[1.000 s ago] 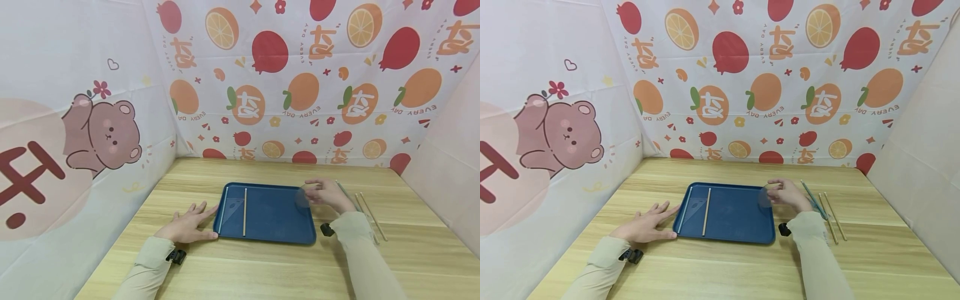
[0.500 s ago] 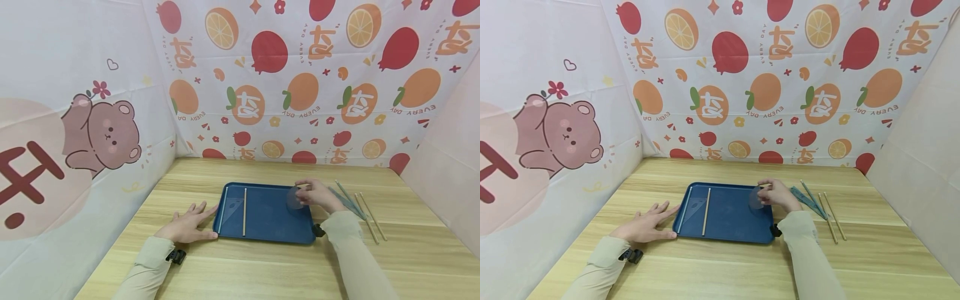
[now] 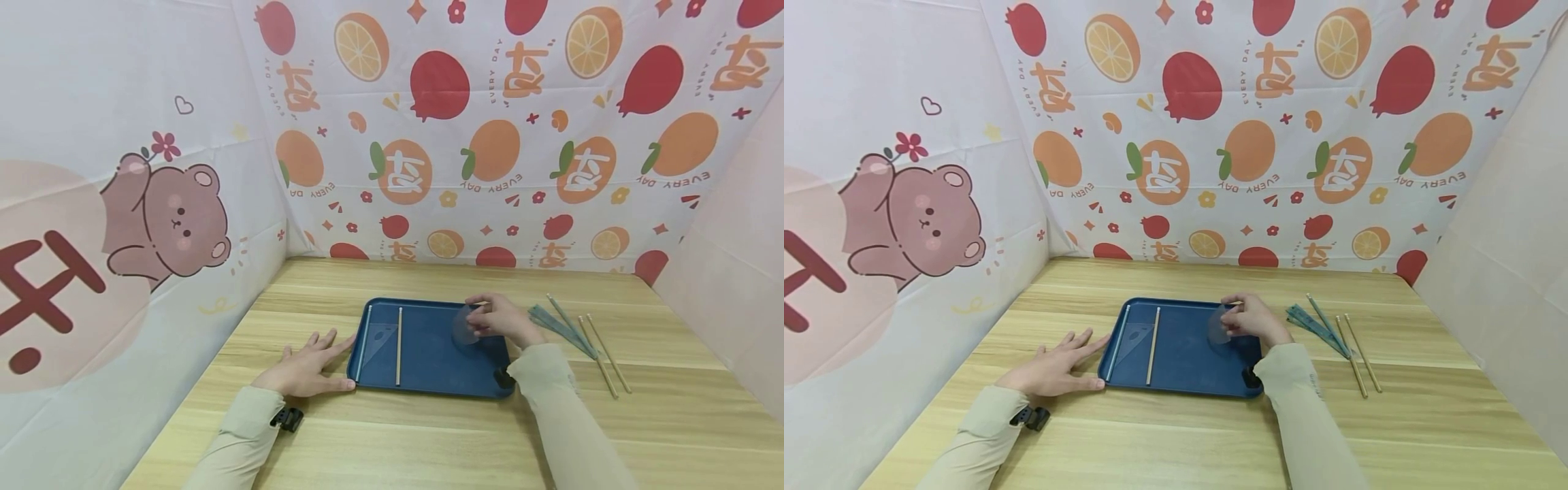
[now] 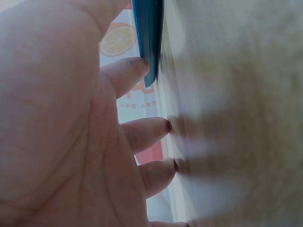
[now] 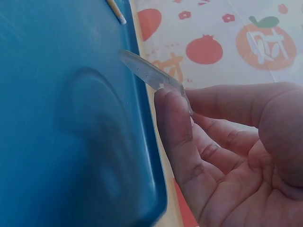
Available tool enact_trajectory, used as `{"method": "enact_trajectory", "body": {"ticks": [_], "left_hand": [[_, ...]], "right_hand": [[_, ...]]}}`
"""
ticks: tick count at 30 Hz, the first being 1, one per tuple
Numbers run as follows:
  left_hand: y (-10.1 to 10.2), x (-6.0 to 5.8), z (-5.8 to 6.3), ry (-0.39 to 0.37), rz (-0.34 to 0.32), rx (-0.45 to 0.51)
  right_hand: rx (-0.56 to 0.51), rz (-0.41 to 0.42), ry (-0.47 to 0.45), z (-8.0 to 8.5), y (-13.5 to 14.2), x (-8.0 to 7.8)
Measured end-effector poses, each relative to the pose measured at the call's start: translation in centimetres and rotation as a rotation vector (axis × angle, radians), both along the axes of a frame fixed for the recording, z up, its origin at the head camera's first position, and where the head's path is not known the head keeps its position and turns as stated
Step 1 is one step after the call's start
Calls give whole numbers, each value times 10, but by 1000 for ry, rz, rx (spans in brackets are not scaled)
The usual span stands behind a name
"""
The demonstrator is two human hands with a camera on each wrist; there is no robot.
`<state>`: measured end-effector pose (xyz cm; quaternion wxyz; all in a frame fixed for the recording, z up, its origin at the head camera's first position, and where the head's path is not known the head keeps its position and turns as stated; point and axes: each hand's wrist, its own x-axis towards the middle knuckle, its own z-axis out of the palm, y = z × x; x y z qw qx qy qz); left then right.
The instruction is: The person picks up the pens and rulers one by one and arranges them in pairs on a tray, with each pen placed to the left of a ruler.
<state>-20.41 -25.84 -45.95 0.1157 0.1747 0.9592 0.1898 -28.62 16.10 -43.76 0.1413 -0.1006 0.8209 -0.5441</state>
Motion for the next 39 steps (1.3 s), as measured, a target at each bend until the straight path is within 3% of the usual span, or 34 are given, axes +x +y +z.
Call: {"method": "enact_trajectory", "body": {"ticks": [15, 39], "left_hand": [[0, 1, -1, 3, 1, -5], [1, 2, -1, 10, 4, -11]], "right_hand": [[-18, 26, -10, -10, -23, -5], [-41, 9, -45, -17, -72, 4]]}}
